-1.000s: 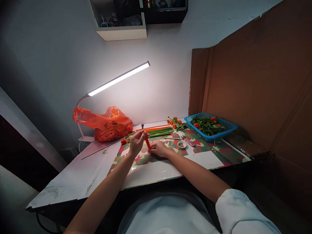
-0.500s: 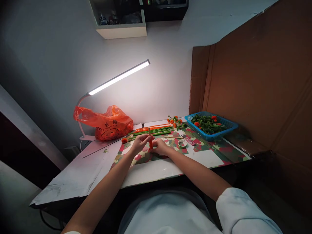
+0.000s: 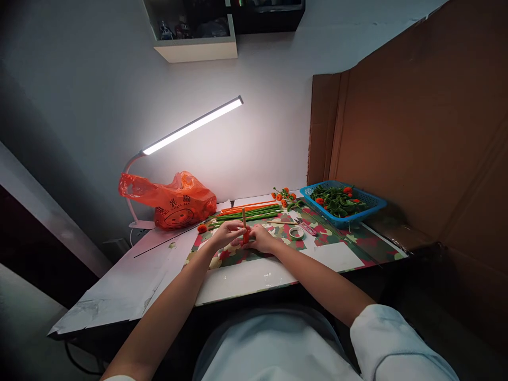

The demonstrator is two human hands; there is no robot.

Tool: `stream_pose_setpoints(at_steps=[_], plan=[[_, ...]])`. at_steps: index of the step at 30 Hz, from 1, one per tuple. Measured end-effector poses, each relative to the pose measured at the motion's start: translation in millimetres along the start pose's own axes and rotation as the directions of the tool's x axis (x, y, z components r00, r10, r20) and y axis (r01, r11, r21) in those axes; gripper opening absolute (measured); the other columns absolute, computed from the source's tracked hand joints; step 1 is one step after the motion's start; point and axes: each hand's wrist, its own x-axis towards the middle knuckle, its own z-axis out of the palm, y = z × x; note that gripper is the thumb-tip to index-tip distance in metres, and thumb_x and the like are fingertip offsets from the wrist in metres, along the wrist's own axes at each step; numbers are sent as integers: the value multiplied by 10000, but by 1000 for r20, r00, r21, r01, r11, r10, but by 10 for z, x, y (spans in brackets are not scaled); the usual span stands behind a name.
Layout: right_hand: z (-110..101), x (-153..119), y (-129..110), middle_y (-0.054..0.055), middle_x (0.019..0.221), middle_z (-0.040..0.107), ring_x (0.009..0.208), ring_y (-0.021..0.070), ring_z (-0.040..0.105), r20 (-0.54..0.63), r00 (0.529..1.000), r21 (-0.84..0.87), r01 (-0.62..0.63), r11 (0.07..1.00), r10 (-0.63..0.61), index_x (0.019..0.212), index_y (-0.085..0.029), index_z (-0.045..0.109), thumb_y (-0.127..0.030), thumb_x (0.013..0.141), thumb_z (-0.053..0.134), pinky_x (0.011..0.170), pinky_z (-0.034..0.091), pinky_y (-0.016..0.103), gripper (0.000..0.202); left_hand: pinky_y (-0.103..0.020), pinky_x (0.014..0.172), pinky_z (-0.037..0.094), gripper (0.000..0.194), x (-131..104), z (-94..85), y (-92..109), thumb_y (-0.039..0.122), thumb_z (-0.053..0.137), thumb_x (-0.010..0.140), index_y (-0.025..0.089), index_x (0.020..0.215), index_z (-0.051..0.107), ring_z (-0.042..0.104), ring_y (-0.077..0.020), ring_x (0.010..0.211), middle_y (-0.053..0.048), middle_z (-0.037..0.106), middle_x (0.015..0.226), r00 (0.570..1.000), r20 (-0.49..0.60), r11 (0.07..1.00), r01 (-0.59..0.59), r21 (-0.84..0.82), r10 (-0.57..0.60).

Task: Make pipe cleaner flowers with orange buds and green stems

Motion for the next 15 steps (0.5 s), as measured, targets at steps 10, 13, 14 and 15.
stream_pose_setpoints(at_steps=[10,13,14,15], plan=[[-93,-17,-2,28,824,672,791,173,580,67,998,76,1,997,-6,727,-173,720,-252,714,713,764,422,284,81,-217,622,450,414,-33,-70,-102,532,589,776,146,797,736,577,-132,726,-68,635,890,982,167,996,88,-24,-83],[-260,-54,-3,48,912,678,806,171,596,111,984,194,-161,968,141,885,-159,708,-205,719,652,685,448,254,181,-209,566,429,411,-39,-69,-145,523,577,787,144,810,733,554,-108,662,-66,622,907,979,181,995,102,-22,-96],[-325,-64,-6,62,957,674,828,175,597,68,975,210,-221,952,212,939,-158,695,-207,711,650,668,453,249,238,-208,549,421,415,-42,-69,-152,523,572,789,140,807,731,543,-102,644,-68,620,915,977,186,994,108,-16,-103],[-388,-67,-13,75,1010,665,867,179,594,14,968,220,-246,944,249,972,-159,683,-216,708,651,672,459,246,272,-208,536,412,420,-45,-67,-152,524,569,789,136,796,728,532,-98,631,-70,620,921,975,190,993,115,-5,-112]])
